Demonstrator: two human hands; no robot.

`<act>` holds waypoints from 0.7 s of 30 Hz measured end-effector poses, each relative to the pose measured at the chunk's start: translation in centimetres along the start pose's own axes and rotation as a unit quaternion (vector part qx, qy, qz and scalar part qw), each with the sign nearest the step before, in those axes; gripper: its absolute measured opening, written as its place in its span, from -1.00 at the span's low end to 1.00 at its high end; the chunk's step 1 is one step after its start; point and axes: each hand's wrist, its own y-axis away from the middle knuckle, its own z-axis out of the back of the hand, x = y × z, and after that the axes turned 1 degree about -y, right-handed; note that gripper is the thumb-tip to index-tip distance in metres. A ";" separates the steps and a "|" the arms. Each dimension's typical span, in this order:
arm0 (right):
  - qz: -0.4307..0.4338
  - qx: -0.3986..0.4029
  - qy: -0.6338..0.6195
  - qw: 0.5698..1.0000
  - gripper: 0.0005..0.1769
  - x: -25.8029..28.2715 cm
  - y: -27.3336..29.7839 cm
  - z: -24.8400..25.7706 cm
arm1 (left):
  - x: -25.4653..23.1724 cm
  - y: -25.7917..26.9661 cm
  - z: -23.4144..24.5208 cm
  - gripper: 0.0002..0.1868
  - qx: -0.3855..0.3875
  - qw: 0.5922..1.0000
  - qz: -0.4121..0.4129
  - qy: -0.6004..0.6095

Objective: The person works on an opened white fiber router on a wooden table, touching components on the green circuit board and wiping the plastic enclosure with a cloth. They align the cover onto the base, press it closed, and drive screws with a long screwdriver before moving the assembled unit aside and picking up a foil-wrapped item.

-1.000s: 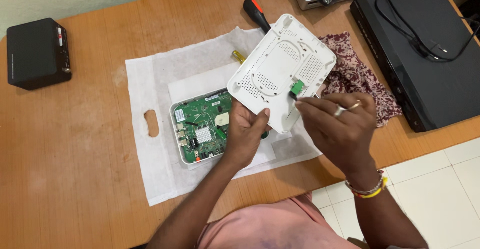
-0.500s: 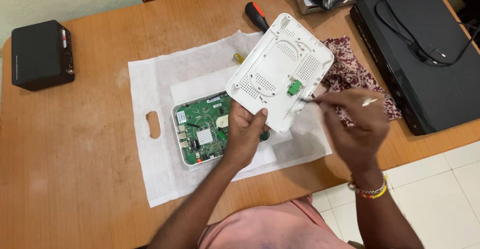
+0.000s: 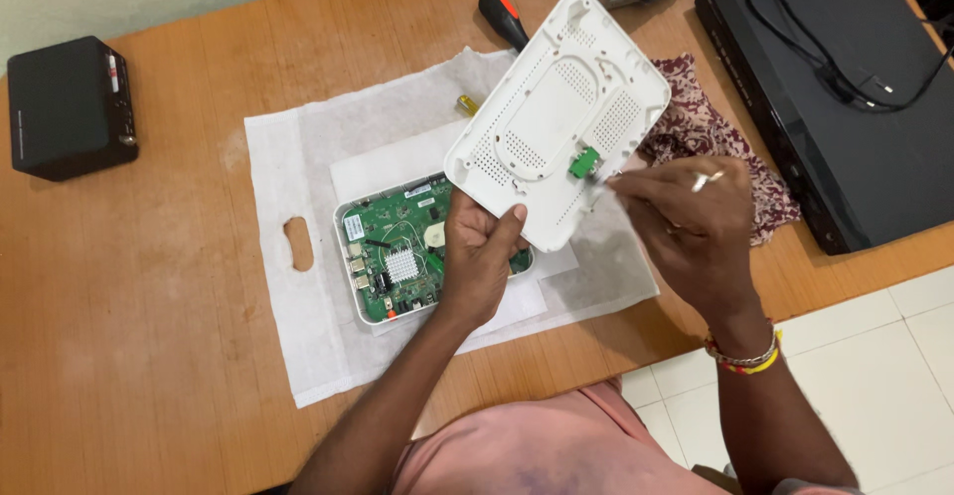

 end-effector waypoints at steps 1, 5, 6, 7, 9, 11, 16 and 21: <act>-0.010 -0.008 -0.030 0.999 -0.83 0.2 -0.2 0.1 | -0.1 0.0 0.0 -0.55 -0.006 1.000 0.004 0.007; -0.024 0.001 -0.093 0.995 -0.80 1.1 -0.7 0.7 | 0.0 0.4 -0.1 -0.55 0.015 0.995 -0.076 -0.060; -0.022 0.013 -0.094 0.995 -0.78 1.3 -0.7 0.8 | 0.1 0.6 -0.1 -0.56 0.017 0.993 -0.087 -0.071; -0.007 0.035 -0.087 0.996 -0.79 1.6 -0.6 0.7 | 0.3 0.7 -0.2 -0.57 0.019 0.991 -0.099 -0.083; 0.025 0.078 -0.072 0.994 -0.82 2.2 -0.2 -0.3 | 0.6 1.0 -0.2 -0.58 0.007 0.990 -0.088 -0.106; 0.037 0.073 -0.027 0.996 -0.85 2.4 -0.2 -0.8 | 0.8 1.1 -0.1 -0.59 -0.001 0.990 -0.083 -0.118; 0.042 0.022 0.022 0.999 -0.87 2.7 0.0 -1.0 | 0.7 0.9 0.1 -0.60 -0.005 0.991 -0.078 -0.109; 0.022 0.052 -0.032 0.998 -0.81 2.8 0.4 -1.6 | 0.5 0.9 0.0 -0.62 0.010 0.994 -0.073 -0.080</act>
